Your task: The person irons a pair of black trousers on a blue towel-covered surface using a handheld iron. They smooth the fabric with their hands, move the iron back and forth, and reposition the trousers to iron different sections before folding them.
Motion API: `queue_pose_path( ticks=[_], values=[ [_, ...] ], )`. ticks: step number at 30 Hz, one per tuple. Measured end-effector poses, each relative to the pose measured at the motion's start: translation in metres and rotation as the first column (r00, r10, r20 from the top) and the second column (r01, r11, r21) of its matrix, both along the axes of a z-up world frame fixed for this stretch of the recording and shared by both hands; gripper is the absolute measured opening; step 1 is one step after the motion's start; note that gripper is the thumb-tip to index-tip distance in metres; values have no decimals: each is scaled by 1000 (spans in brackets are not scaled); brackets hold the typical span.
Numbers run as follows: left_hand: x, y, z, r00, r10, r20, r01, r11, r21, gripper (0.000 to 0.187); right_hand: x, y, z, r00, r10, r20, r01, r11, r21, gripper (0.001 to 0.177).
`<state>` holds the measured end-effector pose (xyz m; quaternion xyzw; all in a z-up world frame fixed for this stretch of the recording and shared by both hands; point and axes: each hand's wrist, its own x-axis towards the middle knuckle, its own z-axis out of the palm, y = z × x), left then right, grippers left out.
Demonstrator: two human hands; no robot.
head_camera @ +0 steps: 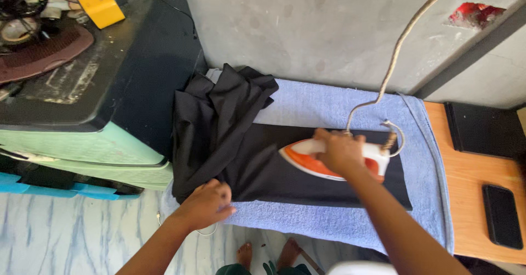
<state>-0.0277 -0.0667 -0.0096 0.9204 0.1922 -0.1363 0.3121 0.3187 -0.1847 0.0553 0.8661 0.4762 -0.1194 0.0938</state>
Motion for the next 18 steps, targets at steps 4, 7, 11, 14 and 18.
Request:
queue_pose_path(
  ticks=[4, 7, 11, 14, 18],
  values=[
    [-23, 23, -26, 957, 215, -196, -261, 931, -256, 39, -63, 25, 5, 990, 138, 19, -137, 989, -55, 53],
    [-24, 34, -55, 741, 640, 202, -519, 738, -431, 33, -125, 25, 0, 958, 285, -19, -284, 958, 38, 49],
    [-3, 38, -45, 739, 627, 245, -644, 765, -17, 58, -151, 9, -3, 951, 268, -156, -243, 956, 162, 47],
    [10, 21, -27, 792, 608, 52, -603, 765, 227, 60, -103, -9, -13, 975, 151, -160, -141, 987, 72, 51],
    [20, 10, -18, 811, 580, -74, -499, 752, 431, 65, 3, -75, -36, 996, -68, -55, 68, 998, -11, 71]
  ],
)
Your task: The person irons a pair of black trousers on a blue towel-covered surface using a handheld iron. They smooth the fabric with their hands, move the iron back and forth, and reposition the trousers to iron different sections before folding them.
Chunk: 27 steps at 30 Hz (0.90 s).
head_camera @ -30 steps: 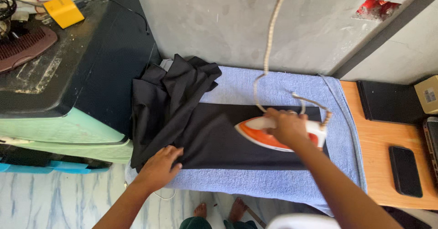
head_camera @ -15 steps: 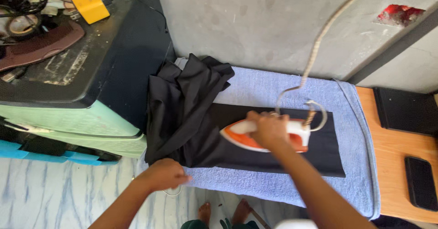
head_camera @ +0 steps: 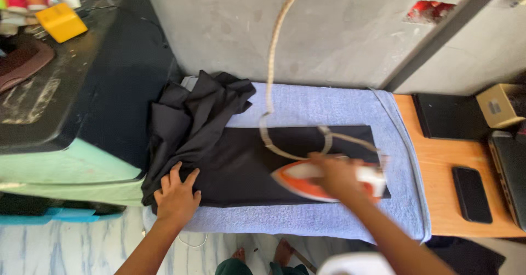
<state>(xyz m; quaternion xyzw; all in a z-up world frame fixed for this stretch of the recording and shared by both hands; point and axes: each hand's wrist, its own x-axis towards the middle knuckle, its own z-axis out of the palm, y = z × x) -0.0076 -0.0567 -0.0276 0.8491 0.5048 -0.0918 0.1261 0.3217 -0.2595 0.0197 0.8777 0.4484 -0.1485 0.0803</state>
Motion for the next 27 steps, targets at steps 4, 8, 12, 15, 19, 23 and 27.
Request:
queue_pose_path(
  ticks=[4, 8, 12, 15, 19, 23, 27],
  values=[
    [-2, 0, 1, 999, -35, -10, 36, 995, 97, 76, 99, -78, 3, 977, -208, 53, 209, 978, -23, 69],
    [-6, 0, -4, 997, -57, -54, 65, 984, 165, 82, 142, -112, 22, 945, -327, -14, 327, 945, -31, 55],
    [-11, -5, -8, 996, -61, -60, 72, 976, 207, 82, 123, -103, 20, 956, -292, 6, 292, 956, -36, 56],
    [-11, -3, -9, 998, -47, -35, 53, 981, 187, 82, 77, -69, 3, 997, -20, -79, 41, 962, 268, 74],
    [-11, 5, -7, 999, -31, -32, 35, 989, 143, 81, -27, 9, -10, 991, 124, -40, -115, 979, 171, 66],
    [-15, 9, -4, 995, -17, -97, 26, 996, 85, 78, -124, 72, 12, 965, 260, -29, -241, 925, 293, 52],
    [-8, 12, -8, 977, 6, -212, 1, 999, 36, 81, -125, 88, 22, 974, 227, -23, -217, 953, 213, 37]
  ],
)
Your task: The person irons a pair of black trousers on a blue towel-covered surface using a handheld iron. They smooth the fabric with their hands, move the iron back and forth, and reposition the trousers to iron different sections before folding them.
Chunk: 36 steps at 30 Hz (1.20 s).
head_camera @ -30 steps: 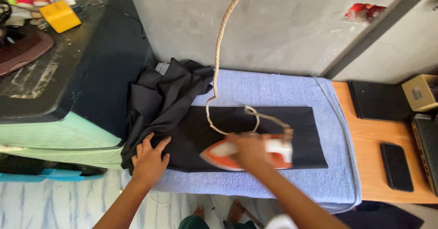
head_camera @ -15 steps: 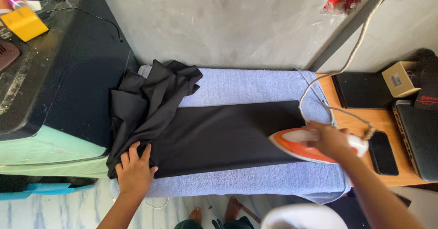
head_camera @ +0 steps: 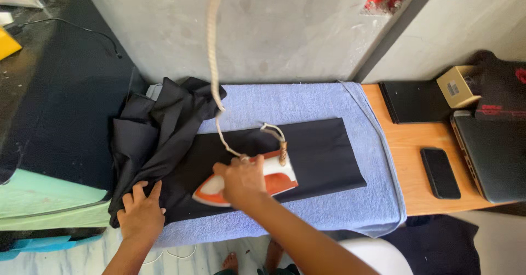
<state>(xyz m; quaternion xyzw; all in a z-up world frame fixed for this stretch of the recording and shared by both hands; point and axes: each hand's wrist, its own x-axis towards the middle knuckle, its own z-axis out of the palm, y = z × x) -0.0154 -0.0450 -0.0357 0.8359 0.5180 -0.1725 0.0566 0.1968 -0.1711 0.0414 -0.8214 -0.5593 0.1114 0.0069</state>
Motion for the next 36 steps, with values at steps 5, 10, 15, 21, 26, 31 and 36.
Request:
queue_pose_path(
  ticks=[5, 10, 15, 21, 26, 31, 36],
  values=[
    [0, -2, -2, 998, 11, -62, -10, 1000, 13, 86, 107, -22, -20, 956, -251, 150, 261, 964, -47, 51],
    [7, -2, 0, 995, 46, -88, -46, 999, 6, 85, 233, -95, 6, 826, -561, 48, 563, 819, -113, 63],
    [10, -2, -5, 991, 57, -120, -55, 998, 16, 85, 262, -124, 19, 863, -478, 164, 503, 841, -199, 58],
    [15, -1, 4, 987, 79, -137, -85, 996, -37, 93, 224, -100, -2, 997, -67, 31, 71, 990, -121, 67],
    [10, -4, 18, 990, 143, -7, -143, 990, 15, 95, 116, -29, 1, 984, 178, -7, -176, 967, -183, 71],
    [7, -5, 15, 987, 161, 15, -161, 987, 11, 93, 23, 20, 12, 952, 304, -33, -306, 951, -41, 57],
    [2, -6, 10, 988, 146, 51, -148, 989, 31, 90, 14, 22, 2, 914, 377, 149, -388, 920, 51, 36]
  ],
)
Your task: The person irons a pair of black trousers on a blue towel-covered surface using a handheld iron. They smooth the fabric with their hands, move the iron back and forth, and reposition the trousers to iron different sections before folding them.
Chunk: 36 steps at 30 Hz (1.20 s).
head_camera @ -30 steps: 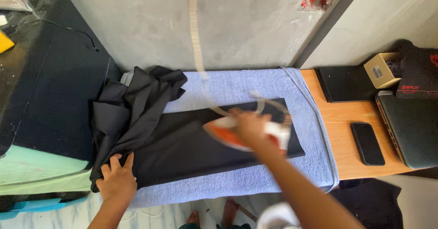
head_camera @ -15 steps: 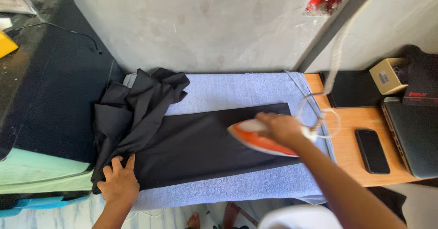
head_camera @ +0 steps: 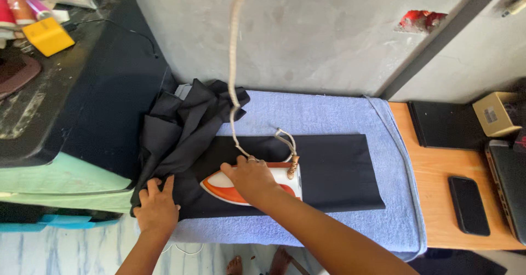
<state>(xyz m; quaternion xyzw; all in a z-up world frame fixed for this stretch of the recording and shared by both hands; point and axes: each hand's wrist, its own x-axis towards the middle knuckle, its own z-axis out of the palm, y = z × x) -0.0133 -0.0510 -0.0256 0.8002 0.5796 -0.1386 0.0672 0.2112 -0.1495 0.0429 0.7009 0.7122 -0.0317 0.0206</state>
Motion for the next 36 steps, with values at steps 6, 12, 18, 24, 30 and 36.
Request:
queue_pose_path(
  ticks=[6, 12, 18, 24, 30, 36],
  values=[
    [0, 0, 0, 1000, 12, 21, -11, 999, -31, 91, 1, 9, -11, 1000, -29, -9, 27, 990, -140, 33],
    [3, 4, 0, 1000, 23, -7, -23, 997, -73, 91, -3, 9, 0, 994, -103, -22, 99, 984, -151, 36],
    [4, 3, 1, 999, 35, 0, -34, 996, -78, 91, 38, -21, -5, 965, -203, -169, 151, 949, -277, 57],
    [3, 0, 2, 1000, 28, 6, -28, 999, -44, 92, 187, -127, -13, 832, -511, -217, 482, 859, -173, 70],
    [5, 2, 4, 999, 45, 5, -45, 997, -57, 94, 230, -172, 9, 705, -695, 143, 709, 684, -170, 61],
    [1, 3, 9, 996, 49, 70, -44, 997, -64, 97, 164, -116, 4, 830, -544, 119, 556, 822, -119, 55]
  ],
)
